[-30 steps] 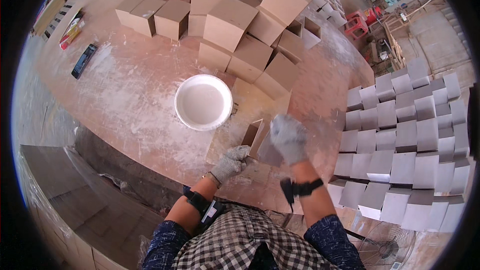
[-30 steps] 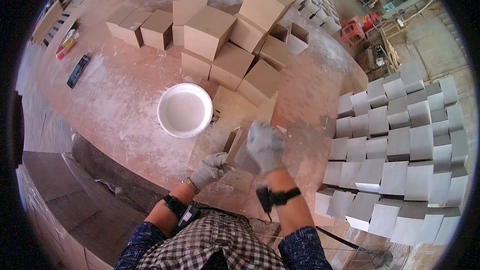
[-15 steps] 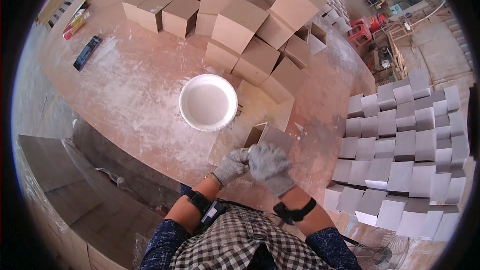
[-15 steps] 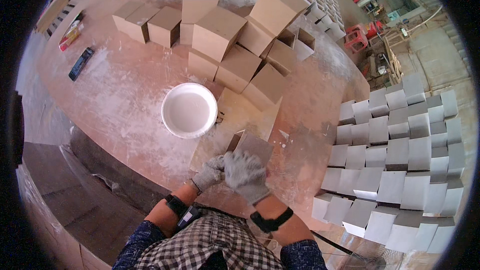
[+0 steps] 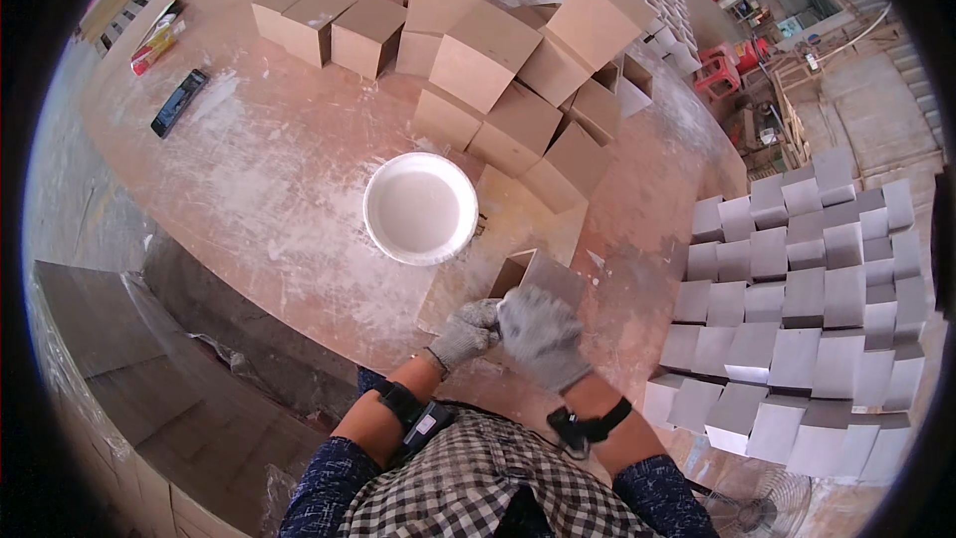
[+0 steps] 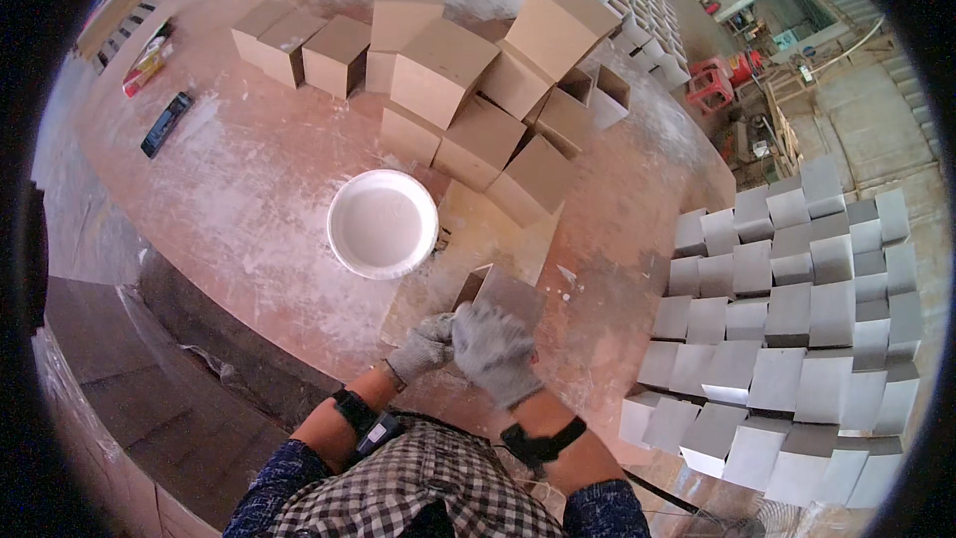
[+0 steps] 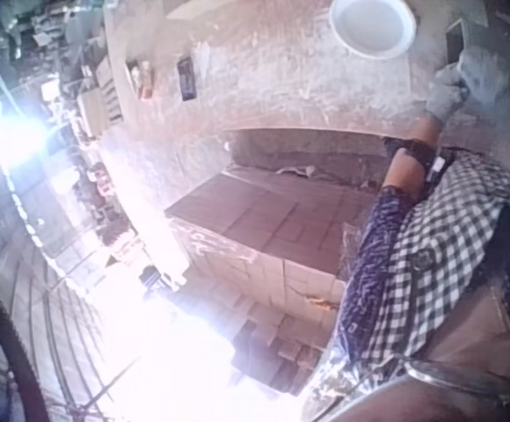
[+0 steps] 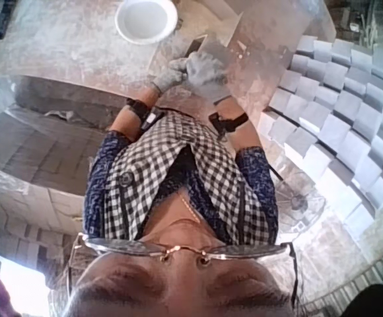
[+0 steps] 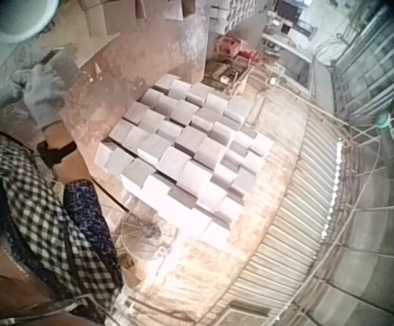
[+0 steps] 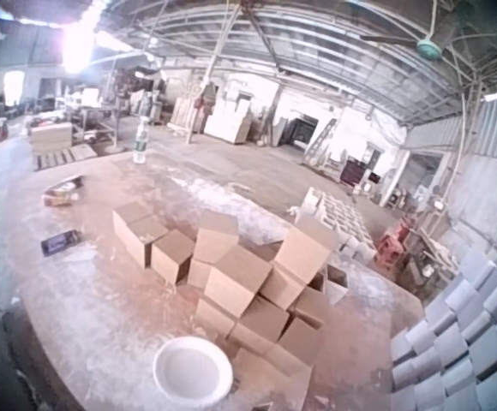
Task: The person is applying glue to the edges and bottom of small cardboard boxes using a small handheld applicator or brush and then stacking them.
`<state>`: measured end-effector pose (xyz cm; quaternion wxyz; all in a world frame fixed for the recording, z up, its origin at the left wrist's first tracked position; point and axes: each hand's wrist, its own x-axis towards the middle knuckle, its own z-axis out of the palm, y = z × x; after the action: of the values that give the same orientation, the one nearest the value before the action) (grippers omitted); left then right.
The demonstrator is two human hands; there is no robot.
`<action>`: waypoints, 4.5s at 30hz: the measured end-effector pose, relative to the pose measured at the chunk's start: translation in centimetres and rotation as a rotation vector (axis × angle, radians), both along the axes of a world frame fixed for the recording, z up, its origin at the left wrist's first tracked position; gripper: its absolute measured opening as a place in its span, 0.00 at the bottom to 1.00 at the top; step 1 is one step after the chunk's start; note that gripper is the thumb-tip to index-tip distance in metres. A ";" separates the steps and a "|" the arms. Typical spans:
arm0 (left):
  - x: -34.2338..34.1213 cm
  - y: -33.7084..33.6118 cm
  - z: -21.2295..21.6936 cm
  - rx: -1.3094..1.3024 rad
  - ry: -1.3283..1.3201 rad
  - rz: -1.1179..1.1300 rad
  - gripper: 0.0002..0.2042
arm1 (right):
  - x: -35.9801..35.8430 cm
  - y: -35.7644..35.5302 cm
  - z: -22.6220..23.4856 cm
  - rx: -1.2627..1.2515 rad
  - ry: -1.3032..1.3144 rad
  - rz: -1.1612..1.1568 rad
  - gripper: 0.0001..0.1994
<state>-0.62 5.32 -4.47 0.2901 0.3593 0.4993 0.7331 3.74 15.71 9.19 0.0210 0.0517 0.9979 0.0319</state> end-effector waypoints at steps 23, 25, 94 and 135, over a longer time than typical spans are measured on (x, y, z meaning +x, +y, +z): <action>0.0 0.1 -2.3 -0.301 0.351 0.033 0.12 | -2.5 0.4 0.8 0.171 0.014 0.052 0.08; 0.4 0.3 -1.4 -0.176 0.303 0.083 0.13 | -1.6 -0.1 0.5 0.169 0.000 0.147 0.08; -2.0 0.7 5.2 -0.167 -0.116 -0.252 0.09 | 15.9 1.8 -4.0 -0.817 0.759 -0.627 0.07; -1.8 -6.9 14.8 -0.082 0.336 -0.304 0.16 | 0.9 11.2 3.1 -0.414 0.739 -0.345 0.11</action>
<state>-2.42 -1.56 10.30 0.3243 0.5353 0.5102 0.5899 4.59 26.93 12.25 -0.3215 0.2196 0.9007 -0.1928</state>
